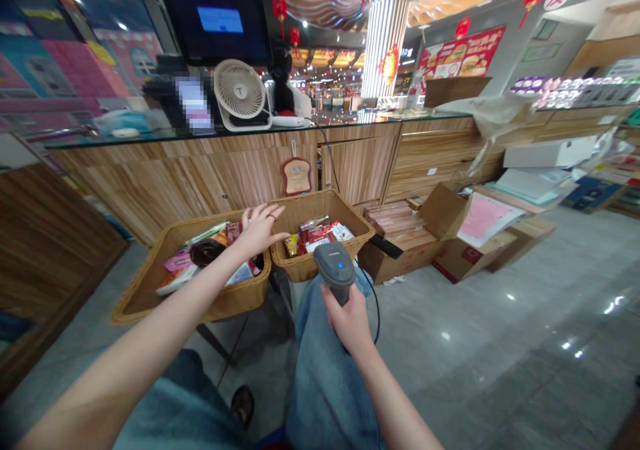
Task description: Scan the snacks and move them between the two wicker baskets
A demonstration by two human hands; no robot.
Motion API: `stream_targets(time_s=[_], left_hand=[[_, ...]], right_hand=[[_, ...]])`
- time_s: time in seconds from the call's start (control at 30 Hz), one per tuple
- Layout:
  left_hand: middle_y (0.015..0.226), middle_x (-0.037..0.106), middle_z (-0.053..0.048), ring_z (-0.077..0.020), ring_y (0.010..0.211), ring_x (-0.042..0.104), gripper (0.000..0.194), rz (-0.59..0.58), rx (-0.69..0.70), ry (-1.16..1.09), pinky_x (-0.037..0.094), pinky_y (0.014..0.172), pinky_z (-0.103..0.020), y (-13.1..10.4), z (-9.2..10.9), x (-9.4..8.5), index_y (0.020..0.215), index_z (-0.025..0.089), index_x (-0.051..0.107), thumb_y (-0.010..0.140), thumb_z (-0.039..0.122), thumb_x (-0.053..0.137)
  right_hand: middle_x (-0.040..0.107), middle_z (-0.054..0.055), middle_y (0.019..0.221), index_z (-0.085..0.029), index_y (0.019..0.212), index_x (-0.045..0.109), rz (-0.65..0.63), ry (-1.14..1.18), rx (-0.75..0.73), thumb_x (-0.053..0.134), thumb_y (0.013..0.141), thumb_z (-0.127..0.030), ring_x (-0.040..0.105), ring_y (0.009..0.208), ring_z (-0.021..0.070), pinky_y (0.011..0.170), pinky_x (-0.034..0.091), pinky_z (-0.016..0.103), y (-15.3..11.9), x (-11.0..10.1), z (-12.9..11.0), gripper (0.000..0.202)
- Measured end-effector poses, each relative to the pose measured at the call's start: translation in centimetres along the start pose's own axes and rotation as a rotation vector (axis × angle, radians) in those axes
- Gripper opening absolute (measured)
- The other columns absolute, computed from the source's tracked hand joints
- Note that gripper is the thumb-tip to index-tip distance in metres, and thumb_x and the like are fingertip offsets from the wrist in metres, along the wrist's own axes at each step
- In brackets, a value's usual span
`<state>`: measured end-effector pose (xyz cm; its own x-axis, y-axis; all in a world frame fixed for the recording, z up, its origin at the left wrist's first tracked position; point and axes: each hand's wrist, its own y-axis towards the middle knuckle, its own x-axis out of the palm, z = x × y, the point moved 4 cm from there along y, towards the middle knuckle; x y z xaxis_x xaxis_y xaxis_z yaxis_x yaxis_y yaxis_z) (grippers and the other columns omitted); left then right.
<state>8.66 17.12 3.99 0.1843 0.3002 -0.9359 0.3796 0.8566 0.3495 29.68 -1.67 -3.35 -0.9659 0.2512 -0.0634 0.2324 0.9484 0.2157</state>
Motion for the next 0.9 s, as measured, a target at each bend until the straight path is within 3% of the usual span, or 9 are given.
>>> stream_targets(time_s=[0.1,0.2,0.3,0.4,0.57,0.73,0.9], left_hand=[[0.163,0.049,-0.013,-0.0382,0.157,0.029,0.055,-0.187,0.050,-0.007,0.014,0.125,-0.071,2.1,2.7,2.8,0.146,0.030,0.062,0.095,0.052,0.064],[0.148,0.063,-0.012,-0.0387,0.151,0.037,0.043,-0.347,0.082,-0.007,0.013,0.123,-0.073,3.7,4.3,5.4,0.120,0.030,0.078,0.091,0.059,0.064],[0.126,0.075,-0.014,-0.0398,0.141,0.048,0.047,-0.436,0.073,-0.008,0.017,0.121,-0.074,4.7,5.0,7.3,0.104,0.028,0.082,0.085,0.068,0.067],[0.118,0.077,-0.018,-0.0423,0.136,0.052,0.052,-0.490,0.037,0.005,0.018,0.120,-0.074,5.0,5.1,8.4,0.098,0.025,0.083,0.082,0.072,0.069],[0.118,0.077,-0.018,-0.0411,0.133,0.054,0.048,-0.488,-0.016,0.006,0.022,0.120,-0.068,5.0,5.0,8.2,0.093,0.023,0.081,0.082,0.069,0.073],[0.113,0.078,-0.019,-0.0417,0.126,0.060,0.049,-0.410,-0.089,-0.042,0.028,0.114,-0.059,5.0,5.3,7.1,0.091,0.020,0.078,0.074,0.066,0.082],[0.105,0.080,-0.010,-0.0329,0.110,0.071,0.043,-0.323,-0.188,-0.212,0.040,0.103,-0.045,4.8,5.4,6.4,0.096,0.022,0.072,0.073,0.055,0.088]], right_hand=[[0.048,-0.008,0.041,-0.021,0.100,0.062,0.005,0.043,0.005,0.066,0.093,-0.064,0.043,0.035,0.0159,0.043,0.037,0.028,0.1,-0.5,0.0,0.044],[0.048,-0.008,0.042,-0.022,0.095,0.061,0.012,0.066,0.023,0.068,0.092,-0.067,0.042,0.034,0.0150,0.042,0.036,0.028,0.2,-0.9,0.1,0.046],[0.049,-0.007,0.043,-0.023,0.090,0.060,0.019,0.075,0.037,0.068,0.091,-0.068,0.042,0.033,0.0138,0.041,0.036,0.027,0.2,-1.2,0.2,0.047],[0.049,-0.008,0.043,-0.021,0.094,0.062,0.021,0.085,0.032,0.068,0.092,-0.067,0.041,0.034,0.0132,0.041,0.035,0.027,0.1,-1.4,0.3,0.047],[0.049,-0.008,0.042,-0.019,0.101,0.064,0.027,0.076,0.025,0.068,0.092,-0.067,0.041,0.034,0.0138,0.042,0.036,0.027,0.1,-1.6,0.3,0.049],[0.049,-0.008,0.044,-0.019,0.105,0.063,0.012,0.074,0.035,0.067,0.094,-0.065,0.042,0.035,0.0141,0.042,0.036,0.027,0.1,-1.5,0.5,0.048],[0.049,-0.009,0.044,-0.019,0.105,0.062,0.018,0.075,0.018,0.067,0.095,-0.062,0.043,0.035,0.0136,0.043,0.037,0.027,0.1,-1.3,0.8,0.045]])
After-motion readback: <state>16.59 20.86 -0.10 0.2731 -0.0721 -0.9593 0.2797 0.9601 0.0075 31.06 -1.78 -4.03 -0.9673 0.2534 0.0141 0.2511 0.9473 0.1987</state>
